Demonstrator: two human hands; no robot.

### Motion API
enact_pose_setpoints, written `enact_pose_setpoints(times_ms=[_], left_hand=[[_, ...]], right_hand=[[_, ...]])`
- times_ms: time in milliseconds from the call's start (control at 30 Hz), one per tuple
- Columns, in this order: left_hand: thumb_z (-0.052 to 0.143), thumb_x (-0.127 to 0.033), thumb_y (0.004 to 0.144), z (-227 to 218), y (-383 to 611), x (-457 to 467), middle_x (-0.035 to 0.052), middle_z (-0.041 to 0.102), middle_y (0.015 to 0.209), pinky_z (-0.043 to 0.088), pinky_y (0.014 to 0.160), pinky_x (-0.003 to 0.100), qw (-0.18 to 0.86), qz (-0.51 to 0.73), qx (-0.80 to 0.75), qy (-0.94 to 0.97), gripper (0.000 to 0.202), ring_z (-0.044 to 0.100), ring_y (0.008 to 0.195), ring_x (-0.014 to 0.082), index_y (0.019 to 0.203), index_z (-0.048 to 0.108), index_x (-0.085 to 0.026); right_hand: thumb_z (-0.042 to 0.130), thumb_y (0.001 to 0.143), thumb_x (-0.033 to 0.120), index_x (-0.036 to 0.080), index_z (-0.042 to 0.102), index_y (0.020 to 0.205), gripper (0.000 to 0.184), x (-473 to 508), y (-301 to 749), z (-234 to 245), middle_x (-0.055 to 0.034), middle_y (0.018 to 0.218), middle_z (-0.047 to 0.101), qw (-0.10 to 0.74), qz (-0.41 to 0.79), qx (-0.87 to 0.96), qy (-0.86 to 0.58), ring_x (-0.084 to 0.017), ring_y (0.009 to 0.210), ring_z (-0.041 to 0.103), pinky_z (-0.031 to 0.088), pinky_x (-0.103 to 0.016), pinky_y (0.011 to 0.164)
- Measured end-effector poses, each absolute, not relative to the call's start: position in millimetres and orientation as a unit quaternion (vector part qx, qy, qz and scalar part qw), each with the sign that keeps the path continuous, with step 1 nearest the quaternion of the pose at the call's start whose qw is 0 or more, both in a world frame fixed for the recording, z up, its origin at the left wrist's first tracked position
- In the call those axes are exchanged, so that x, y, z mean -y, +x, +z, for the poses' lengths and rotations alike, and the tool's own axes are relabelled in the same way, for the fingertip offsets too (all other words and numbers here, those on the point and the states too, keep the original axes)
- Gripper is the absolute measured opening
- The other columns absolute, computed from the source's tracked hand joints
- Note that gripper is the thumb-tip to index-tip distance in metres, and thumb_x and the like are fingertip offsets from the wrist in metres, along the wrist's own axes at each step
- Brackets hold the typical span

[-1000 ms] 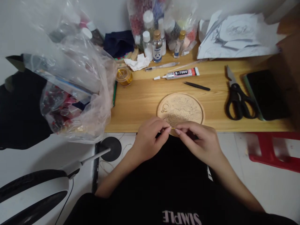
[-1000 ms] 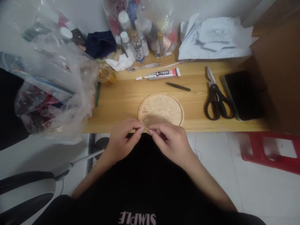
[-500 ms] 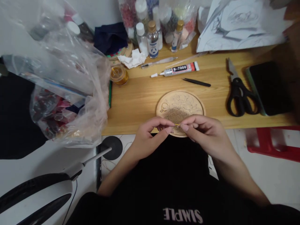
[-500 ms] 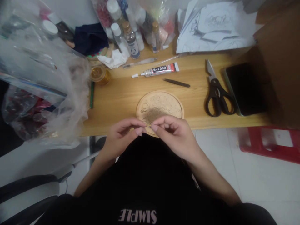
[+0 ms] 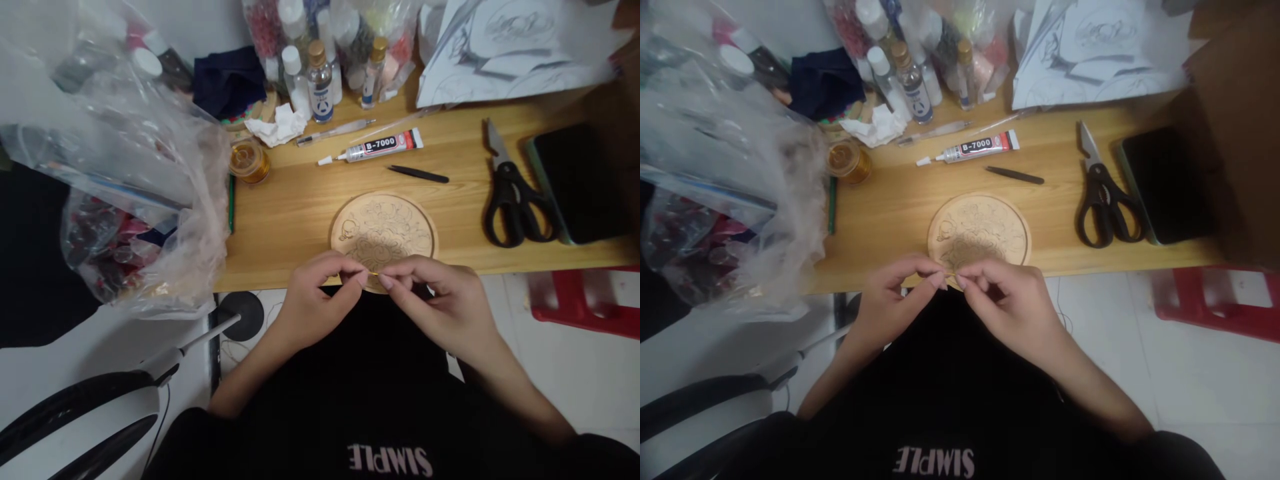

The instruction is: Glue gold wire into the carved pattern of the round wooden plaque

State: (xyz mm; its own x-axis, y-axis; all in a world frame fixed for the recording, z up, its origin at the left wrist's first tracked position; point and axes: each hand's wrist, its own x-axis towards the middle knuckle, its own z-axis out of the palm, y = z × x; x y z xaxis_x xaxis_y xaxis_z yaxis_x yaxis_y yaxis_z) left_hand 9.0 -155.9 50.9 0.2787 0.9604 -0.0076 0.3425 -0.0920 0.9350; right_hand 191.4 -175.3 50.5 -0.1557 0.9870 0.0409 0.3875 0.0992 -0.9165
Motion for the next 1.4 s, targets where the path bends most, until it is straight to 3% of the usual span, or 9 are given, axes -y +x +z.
enact_pose_setpoints(times_ms=[200,400,500,600,667,767,933,1067,1400], left_hand=[[0.058,-0.017,0.084,51.5,9.7,153.5,-0.0025,0.067,0.067,0.051,0.064,0.025,0.435,0.309,-0.505,0.678,0.015,0.062,0.065,0.0113,0.071,0.066,-0.021],[0.059,-0.014,0.081,50.0,7.1,151.0,-0.0027,0.069,0.067,0.052,0.064,0.025,0.472,0.327,-0.507,0.642,0.015,0.063,0.064,0.0105,0.069,0.065,-0.021],[0.06,-0.016,0.082,47.8,6.1,149.5,-0.0024,0.069,0.067,0.053,0.064,0.026,0.458,0.35,-0.51,0.638,0.013,0.062,0.064,0.0109,0.072,0.066,-0.021],[0.059,-0.015,0.085,46.5,6.8,147.8,-0.0031,0.068,0.067,0.054,0.064,0.025,0.411,0.383,-0.488,0.668,0.014,0.063,0.064,0.01,0.073,0.065,-0.021],[0.059,-0.013,0.086,47.1,8.0,146.4,-0.0035,0.069,0.07,0.054,0.066,0.025,0.371,0.414,-0.451,0.698,0.015,0.064,0.067,0.0094,0.075,0.065,-0.021],[0.059,-0.012,0.088,49.7,8.9,143.6,-0.0026,0.071,0.076,0.054,0.068,0.026,0.309,0.449,-0.399,0.737,0.013,0.066,0.07,0.01,0.083,0.065,-0.023],[0.06,-0.01,0.087,53.2,6.7,139.0,-0.0015,0.071,0.076,0.055,0.064,0.026,0.2,0.448,-0.355,0.796,0.014,0.066,0.069,0.0109,0.092,0.064,-0.022],[0.06,-0.012,0.087,51.5,4.7,139.2,-0.0011,0.073,0.08,0.056,0.065,0.028,0.141,0.439,-0.372,0.806,0.016,0.066,0.069,0.0115,0.097,0.063,-0.023],[0.061,-0.011,0.088,44.8,2.5,136.5,-0.0002,0.074,0.083,0.056,0.069,0.026,0.161,0.449,-0.405,0.78,0.017,0.067,0.077,0.0104,0.101,0.062,-0.021]], right_hand=[[0.061,0.087,0.019,0.02,0.069,0.087,0.008,177.2,191.2,50.2,0.0051,0.057,0.056,0.363,0.423,0.634,-0.536,-0.006,0.051,0.052,0.042,-0.018,0.048],[0.058,0.091,0.028,0.018,0.067,0.102,0.017,174.6,203.9,50.1,0.0074,0.05,0.052,0.321,0.657,0.505,-0.458,-0.006,0.043,0.048,0.037,-0.018,0.042],[0.055,0.094,0.031,0.017,0.068,0.101,0.021,175.6,216.0,50.5,0.0066,0.048,0.051,0.281,0.696,0.497,-0.436,-0.006,0.041,0.048,0.036,-0.018,0.041],[0.057,0.093,0.03,0.019,0.071,0.097,0.018,181.2,224.9,55.1,0.0051,0.051,0.055,0.277,0.63,0.555,-0.467,-0.006,0.041,0.05,0.037,-0.018,0.04],[0.061,0.09,0.025,0.023,0.071,0.098,0.013,186.1,227.5,59.8,0.0025,0.064,0.067,0.303,0.526,0.625,-0.492,-0.008,0.05,0.059,0.044,-0.019,0.044],[0.062,0.088,0.017,0.028,0.069,0.105,0.021,191.2,227.6,65.9,0.0013,0.081,0.073,0.311,0.355,0.734,-0.488,-0.012,0.065,0.067,0.05,-0.025,0.055],[0.06,0.088,0.012,0.025,0.064,0.112,0.027,191.1,226.3,66.1,0.0005,0.068,0.066,0.28,0.2,0.826,-0.447,-0.015,0.057,0.06,0.042,-0.031,0.05],[0.06,0.087,0.011,0.022,0.061,0.108,0.024,187.4,226.2,63.6,-0.0013,0.069,0.067,0.268,0.165,0.841,-0.44,-0.017,0.061,0.062,0.042,-0.032,0.052],[0.06,0.088,0.011,0.021,0.058,0.109,0.024,179.6,226.7,61.9,-0.0016,0.075,0.07,0.268,0.189,0.837,-0.438,-0.016,0.064,0.065,0.046,-0.031,0.055]])
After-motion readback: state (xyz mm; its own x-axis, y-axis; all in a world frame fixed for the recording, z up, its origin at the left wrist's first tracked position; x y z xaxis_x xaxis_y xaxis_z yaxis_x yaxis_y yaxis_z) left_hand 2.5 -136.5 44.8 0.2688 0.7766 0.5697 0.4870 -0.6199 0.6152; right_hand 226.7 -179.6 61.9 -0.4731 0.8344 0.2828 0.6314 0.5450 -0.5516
